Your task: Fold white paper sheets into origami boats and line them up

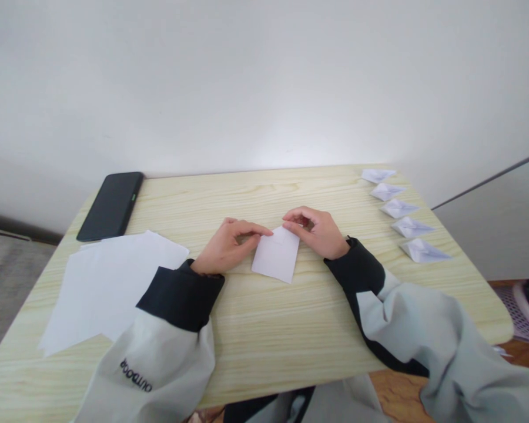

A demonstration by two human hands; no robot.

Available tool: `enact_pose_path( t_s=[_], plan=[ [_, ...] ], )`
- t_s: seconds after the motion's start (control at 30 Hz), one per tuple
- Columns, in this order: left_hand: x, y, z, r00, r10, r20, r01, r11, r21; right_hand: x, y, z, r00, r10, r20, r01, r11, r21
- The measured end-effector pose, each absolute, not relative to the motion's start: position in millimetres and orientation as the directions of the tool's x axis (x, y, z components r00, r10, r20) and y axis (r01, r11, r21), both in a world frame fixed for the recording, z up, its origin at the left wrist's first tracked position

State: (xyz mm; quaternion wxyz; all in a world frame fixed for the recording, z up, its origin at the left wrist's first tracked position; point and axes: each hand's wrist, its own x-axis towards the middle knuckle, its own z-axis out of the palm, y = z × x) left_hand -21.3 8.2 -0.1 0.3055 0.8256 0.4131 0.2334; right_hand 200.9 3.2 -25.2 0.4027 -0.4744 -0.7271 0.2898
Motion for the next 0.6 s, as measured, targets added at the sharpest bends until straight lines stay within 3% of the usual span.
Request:
enact_pose_path(
  t_s=[0.17,0.37,0.6],
  plan=[
    [-21,8,-2,0.559,0.813,0.165,0.528,-0.502,0.684,201,3,-26,-0.241,0.913,0.33,0.505,0.409,-0.76],
    [-19,8,-7,0.471,0.844,0.258,0.561,-0.512,0.651,202,4,-27,-0.316,0.824,0.471,0.58,0.56,-0.591],
    [-23,12,-15,0.496,0.802,0.333,0.584,-0.592,0.556,201,-1,-23,-0.396,0.813,0.427,0.622,0.579,-0.527]
  ],
)
